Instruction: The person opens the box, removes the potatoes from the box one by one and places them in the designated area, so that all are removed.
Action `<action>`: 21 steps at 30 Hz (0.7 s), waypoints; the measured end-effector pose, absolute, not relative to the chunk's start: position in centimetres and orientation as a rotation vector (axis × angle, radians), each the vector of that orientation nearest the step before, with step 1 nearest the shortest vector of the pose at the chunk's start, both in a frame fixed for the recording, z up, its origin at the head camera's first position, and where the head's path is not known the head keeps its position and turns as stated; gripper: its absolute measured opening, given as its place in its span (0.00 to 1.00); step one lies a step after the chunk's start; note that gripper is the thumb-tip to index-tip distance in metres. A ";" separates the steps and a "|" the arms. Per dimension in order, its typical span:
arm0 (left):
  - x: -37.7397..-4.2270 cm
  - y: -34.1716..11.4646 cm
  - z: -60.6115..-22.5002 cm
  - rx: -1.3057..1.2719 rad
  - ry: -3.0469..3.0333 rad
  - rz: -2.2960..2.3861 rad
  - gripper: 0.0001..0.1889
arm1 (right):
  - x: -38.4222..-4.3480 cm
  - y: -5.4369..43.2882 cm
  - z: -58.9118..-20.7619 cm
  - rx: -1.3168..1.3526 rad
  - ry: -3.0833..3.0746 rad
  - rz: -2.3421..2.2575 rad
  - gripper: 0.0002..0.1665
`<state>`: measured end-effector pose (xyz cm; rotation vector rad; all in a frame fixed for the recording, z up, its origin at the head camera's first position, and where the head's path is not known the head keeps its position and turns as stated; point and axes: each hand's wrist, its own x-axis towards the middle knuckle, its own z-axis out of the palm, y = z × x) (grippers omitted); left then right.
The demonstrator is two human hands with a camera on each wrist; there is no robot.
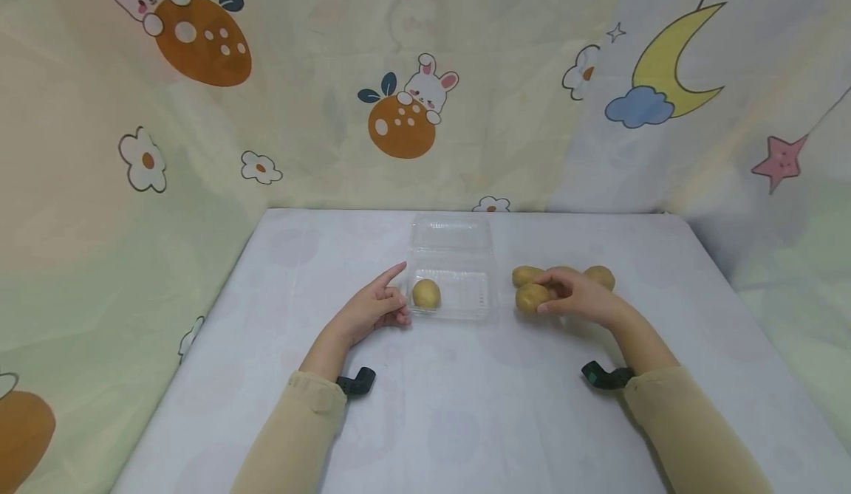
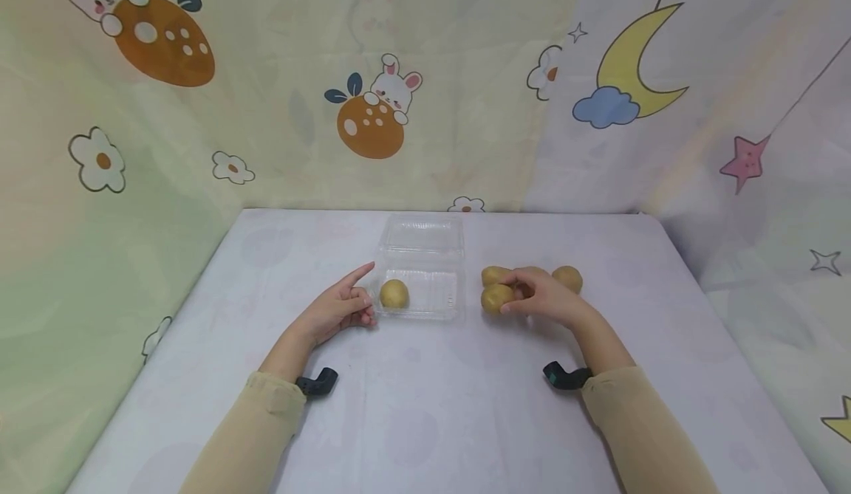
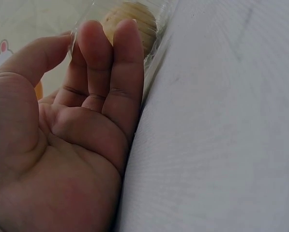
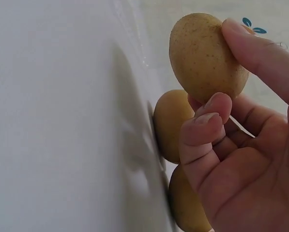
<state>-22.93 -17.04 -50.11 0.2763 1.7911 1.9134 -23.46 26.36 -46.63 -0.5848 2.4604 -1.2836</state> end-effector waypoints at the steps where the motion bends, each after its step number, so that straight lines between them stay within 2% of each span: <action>1: -22.9 -17.0 -50.1 0.275 1.787 1.916 0.41 | -23.3 26.5 -46.7 -0.592 2.460 -1.295 0.25; 21: -22.8 -17.1 -50.1 0.285 1.786 1.915 0.42 | -22.5 26.6 -48.5 -0.392 2.616 -1.130 0.29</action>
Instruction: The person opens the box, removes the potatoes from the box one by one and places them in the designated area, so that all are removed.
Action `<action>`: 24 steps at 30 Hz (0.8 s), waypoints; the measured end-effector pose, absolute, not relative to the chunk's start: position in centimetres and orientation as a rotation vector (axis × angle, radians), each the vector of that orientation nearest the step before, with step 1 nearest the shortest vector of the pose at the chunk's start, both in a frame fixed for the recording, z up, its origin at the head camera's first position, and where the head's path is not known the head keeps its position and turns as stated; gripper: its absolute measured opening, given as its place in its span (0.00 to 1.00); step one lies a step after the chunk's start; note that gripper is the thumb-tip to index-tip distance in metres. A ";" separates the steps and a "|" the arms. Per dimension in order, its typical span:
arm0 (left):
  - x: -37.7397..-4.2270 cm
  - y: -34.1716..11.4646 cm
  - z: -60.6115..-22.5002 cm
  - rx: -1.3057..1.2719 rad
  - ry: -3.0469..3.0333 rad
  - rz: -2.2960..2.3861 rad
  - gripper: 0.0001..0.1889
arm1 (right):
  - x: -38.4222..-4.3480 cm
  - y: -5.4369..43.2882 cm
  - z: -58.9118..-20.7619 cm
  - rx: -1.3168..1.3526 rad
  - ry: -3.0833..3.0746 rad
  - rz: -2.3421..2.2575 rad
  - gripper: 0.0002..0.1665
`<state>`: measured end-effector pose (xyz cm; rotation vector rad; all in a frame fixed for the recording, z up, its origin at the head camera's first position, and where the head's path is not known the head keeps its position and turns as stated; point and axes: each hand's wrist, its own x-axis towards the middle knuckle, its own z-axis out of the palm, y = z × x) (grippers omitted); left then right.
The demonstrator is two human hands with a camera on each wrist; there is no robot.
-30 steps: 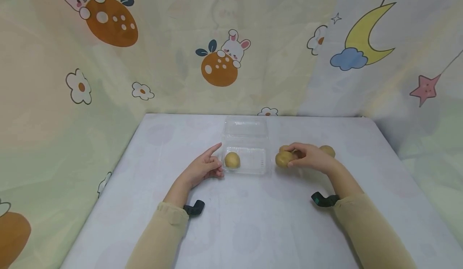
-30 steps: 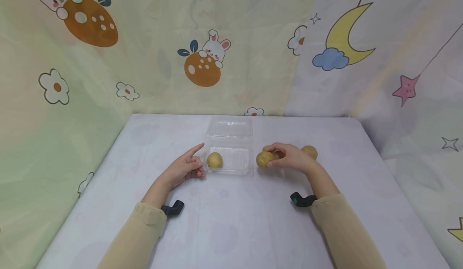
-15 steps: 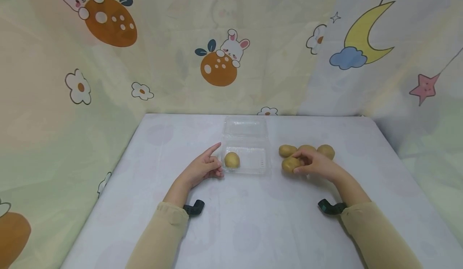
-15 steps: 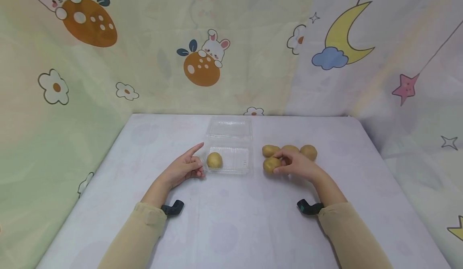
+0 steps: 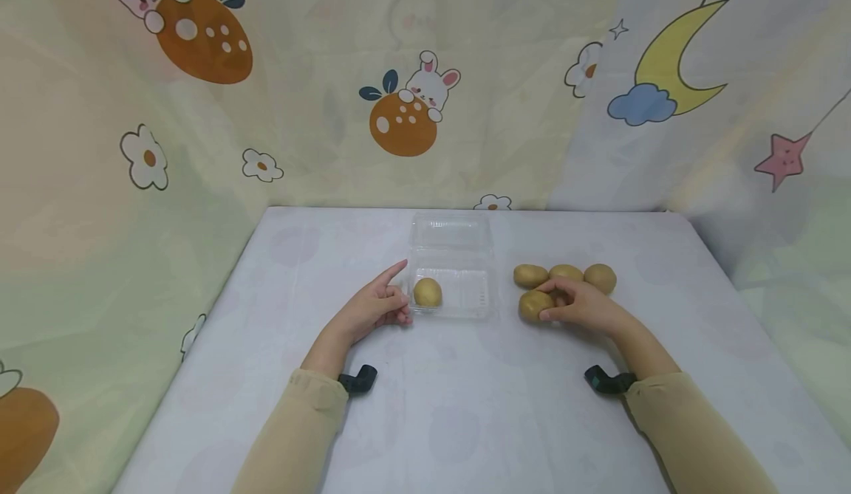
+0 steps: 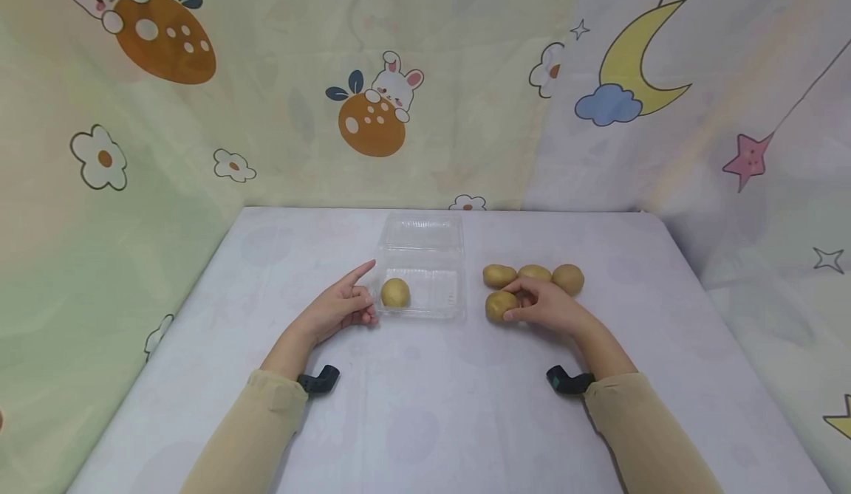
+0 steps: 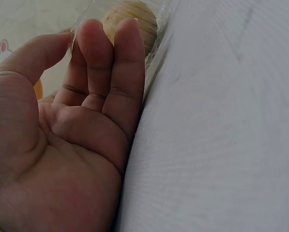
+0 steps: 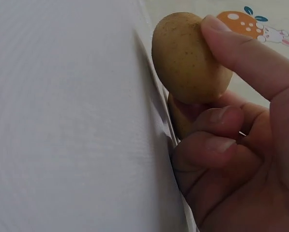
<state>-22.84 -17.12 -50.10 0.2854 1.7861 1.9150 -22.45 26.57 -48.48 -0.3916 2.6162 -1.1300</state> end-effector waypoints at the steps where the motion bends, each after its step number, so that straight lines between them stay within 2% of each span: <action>1: -22.8 -17.1 -50.1 0.284 1.787 1.913 0.42 | -22.4 26.6 -48.5 -0.397 2.626 -1.116 0.30; 24: -22.9 -17.0 -50.0 0.253 1.780 1.913 0.41 | -22.3 26.7 -48.3 -0.444 2.528 -1.142 0.34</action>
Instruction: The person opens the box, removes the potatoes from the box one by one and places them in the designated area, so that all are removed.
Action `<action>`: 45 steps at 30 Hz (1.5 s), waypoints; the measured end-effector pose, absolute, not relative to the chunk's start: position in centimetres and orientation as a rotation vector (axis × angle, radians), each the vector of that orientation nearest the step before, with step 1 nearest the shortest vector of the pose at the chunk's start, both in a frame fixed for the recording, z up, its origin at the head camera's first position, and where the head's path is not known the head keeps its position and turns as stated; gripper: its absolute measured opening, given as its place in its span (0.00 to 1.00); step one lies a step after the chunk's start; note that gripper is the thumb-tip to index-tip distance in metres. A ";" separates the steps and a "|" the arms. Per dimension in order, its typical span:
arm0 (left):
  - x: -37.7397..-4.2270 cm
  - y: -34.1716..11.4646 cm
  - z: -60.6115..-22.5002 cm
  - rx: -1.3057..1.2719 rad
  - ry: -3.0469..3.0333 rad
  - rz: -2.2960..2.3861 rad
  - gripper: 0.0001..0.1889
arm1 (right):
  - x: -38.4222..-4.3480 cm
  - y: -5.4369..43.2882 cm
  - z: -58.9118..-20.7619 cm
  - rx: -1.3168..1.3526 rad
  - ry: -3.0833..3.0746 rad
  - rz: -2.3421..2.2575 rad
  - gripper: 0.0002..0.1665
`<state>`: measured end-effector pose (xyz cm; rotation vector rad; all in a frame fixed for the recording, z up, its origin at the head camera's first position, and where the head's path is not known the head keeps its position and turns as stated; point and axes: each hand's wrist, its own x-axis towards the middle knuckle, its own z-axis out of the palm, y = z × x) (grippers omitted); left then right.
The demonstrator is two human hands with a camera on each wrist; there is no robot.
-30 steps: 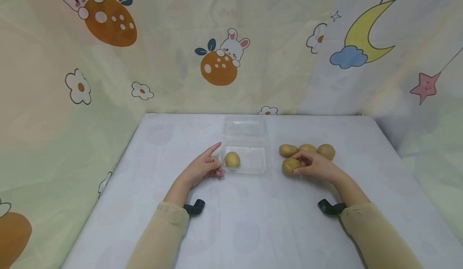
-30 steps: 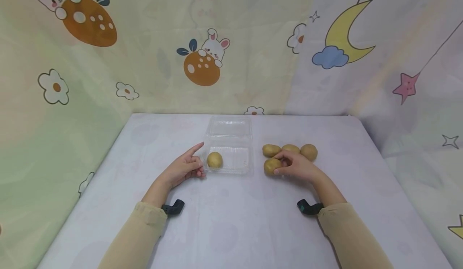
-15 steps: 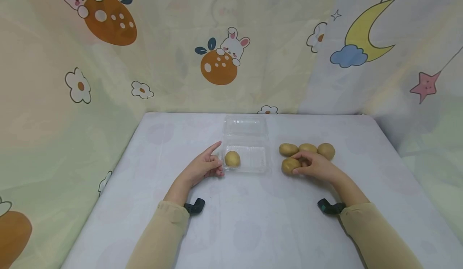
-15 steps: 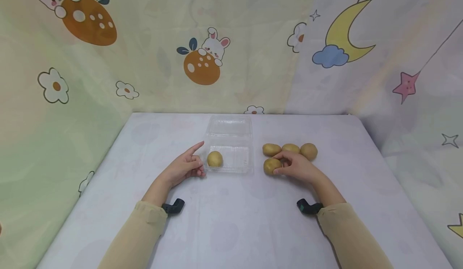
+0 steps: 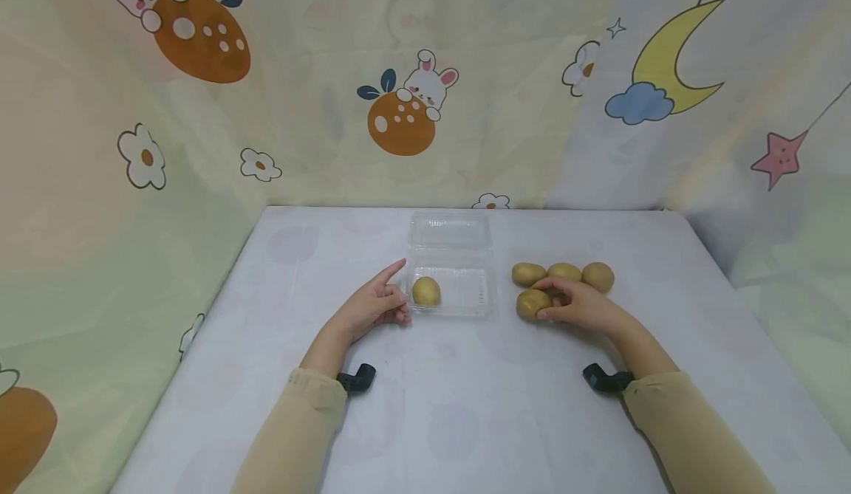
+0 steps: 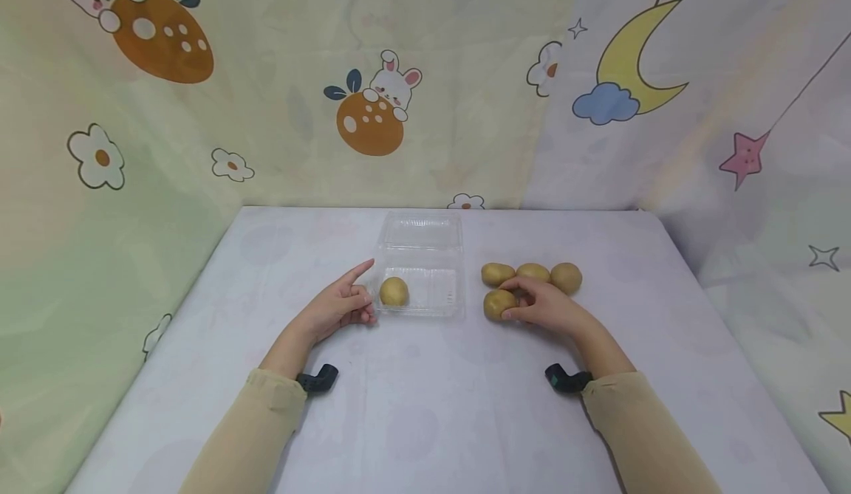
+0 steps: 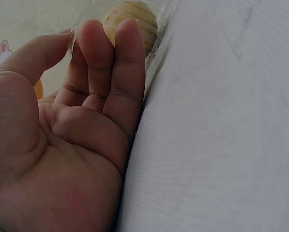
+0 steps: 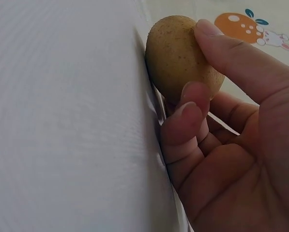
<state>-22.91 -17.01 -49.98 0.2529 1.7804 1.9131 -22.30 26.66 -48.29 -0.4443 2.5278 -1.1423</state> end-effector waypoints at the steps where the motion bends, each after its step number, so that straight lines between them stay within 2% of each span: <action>1: -22.9 -17.0 -50.0 0.255 1.782 1.912 0.41 | -22.3 26.7 -48.3 -0.439 2.516 -1.148 0.34; 45: -22.9 -17.0 -50.0 0.252 1.764 1.930 0.40 | -22.2 26.8 -48.2 -0.477 2.463 -1.189 0.31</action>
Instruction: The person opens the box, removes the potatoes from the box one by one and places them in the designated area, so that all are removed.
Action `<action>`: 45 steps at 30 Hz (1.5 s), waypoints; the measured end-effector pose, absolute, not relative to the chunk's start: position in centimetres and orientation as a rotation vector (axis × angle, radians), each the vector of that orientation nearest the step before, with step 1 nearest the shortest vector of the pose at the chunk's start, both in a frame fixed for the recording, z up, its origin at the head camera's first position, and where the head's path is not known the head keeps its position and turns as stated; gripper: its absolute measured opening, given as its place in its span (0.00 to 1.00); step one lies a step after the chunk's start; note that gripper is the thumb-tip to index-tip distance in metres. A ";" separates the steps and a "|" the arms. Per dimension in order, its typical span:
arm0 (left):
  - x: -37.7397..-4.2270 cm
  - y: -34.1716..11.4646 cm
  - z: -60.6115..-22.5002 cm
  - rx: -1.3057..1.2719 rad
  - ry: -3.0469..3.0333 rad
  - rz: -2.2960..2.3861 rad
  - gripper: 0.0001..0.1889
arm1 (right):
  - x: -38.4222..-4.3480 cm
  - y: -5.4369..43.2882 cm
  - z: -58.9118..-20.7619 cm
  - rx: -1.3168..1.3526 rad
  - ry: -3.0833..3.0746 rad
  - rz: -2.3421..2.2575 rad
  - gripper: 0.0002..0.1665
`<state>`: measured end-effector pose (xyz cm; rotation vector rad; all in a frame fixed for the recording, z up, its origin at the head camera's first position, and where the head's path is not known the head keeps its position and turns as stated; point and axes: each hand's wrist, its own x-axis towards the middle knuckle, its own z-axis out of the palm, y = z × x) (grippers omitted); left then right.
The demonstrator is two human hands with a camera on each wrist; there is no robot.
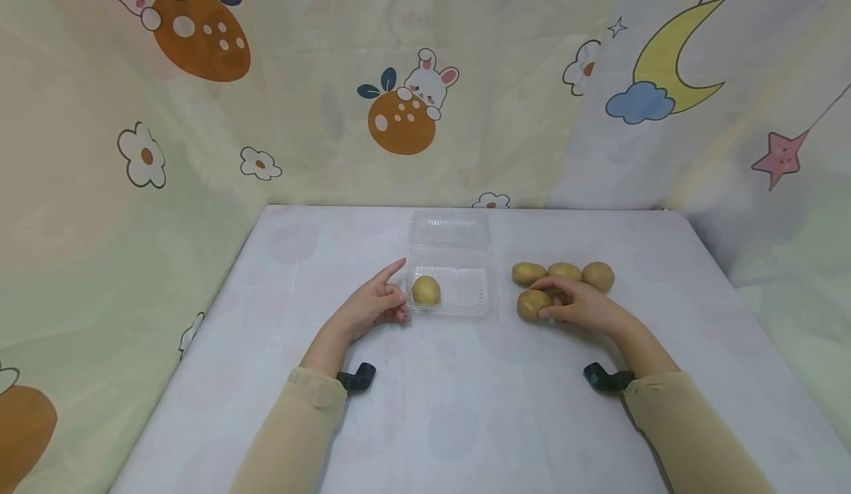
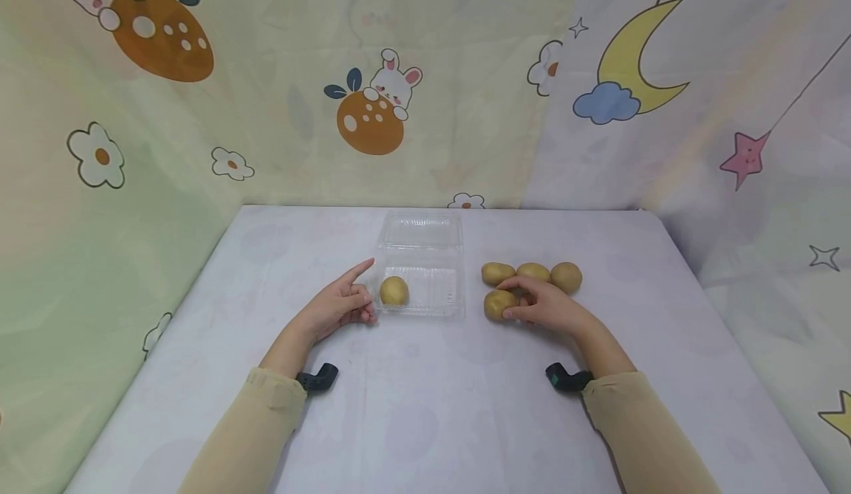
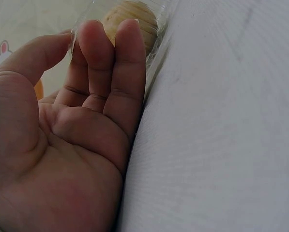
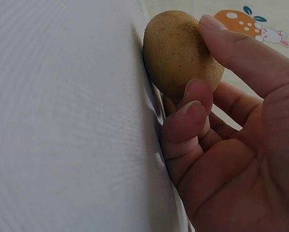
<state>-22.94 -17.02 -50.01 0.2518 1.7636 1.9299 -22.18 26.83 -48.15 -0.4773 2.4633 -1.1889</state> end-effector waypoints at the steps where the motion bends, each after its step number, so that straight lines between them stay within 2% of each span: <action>1: -22.9 -17.0 -50.0 0.256 1.768 1.927 0.40 | -22.2 26.8 -48.2 -0.482 2.463 -1.190 0.31; 24: -23.0 -17.0 -50.1 0.257 1.798 1.906 0.41 | -22.2 26.7 -48.0 -0.498 2.459 -1.204 0.30; 32: -23.0 -17.0 -50.1 0.242 1.803 1.901 0.41 | -22.2 26.5 -47.9 -0.513 2.537 -1.173 0.26; 45: -23.1 -17.0 -50.3 0.238 1.814 1.893 0.41 | -22.0 25.7 -46.3 -0.591 2.564 -1.208 0.25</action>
